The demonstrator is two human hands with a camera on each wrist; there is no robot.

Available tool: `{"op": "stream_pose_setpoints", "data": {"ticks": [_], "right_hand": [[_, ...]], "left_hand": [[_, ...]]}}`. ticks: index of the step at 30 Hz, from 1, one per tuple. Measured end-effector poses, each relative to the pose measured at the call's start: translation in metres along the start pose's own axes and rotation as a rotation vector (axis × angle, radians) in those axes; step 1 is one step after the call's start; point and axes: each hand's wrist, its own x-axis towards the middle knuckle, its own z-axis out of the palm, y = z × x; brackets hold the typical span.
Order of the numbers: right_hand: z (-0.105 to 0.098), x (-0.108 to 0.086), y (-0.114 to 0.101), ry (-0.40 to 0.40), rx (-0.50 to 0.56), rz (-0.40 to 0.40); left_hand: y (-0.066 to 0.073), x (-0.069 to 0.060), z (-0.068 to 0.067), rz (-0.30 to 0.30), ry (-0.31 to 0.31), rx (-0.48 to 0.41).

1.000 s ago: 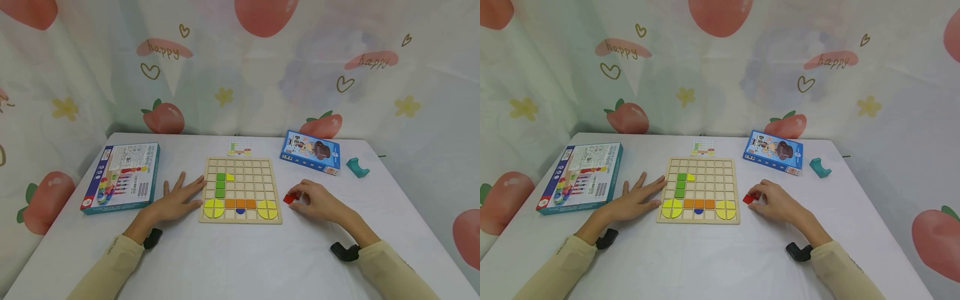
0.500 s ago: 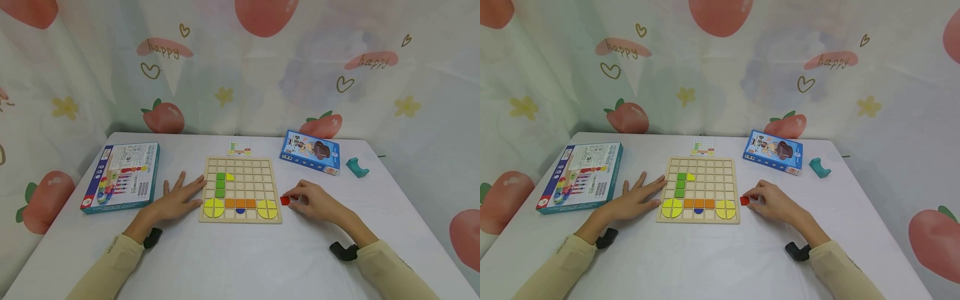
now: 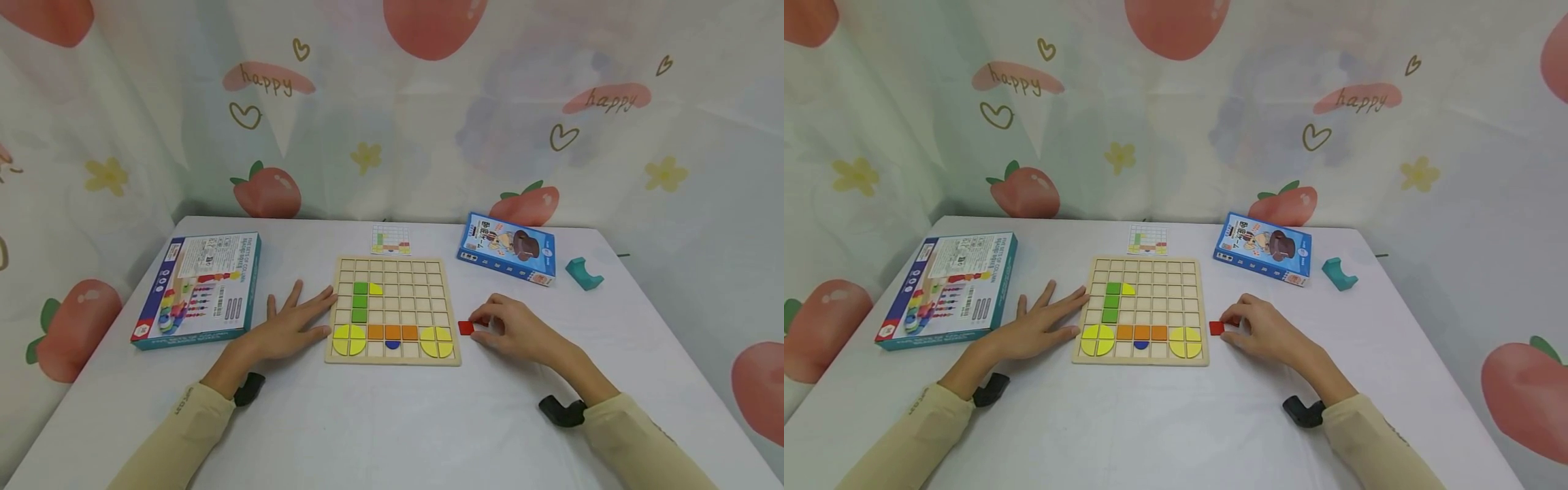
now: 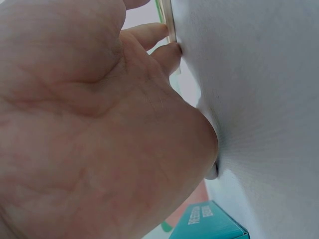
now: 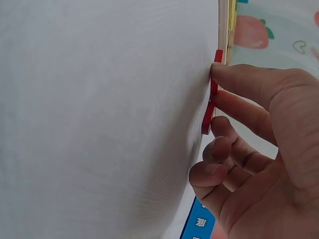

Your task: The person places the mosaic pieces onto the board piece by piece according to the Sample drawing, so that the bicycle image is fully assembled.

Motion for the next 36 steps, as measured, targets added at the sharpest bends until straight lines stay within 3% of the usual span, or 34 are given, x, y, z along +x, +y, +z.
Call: {"op": "stream_pose_setpoints", "data": {"ticks": [20,36], "right_hand": [[0.004,0.007,-0.007,0.05,0.019,-0.055],[0.01,0.026,-0.025,0.021,0.036,-0.049]], "left_hand": [[-0.001,0.0,0.001,0.005,0.008,-0.007],[-0.002,0.0,0.001,0.007,0.008,-0.002]]}}
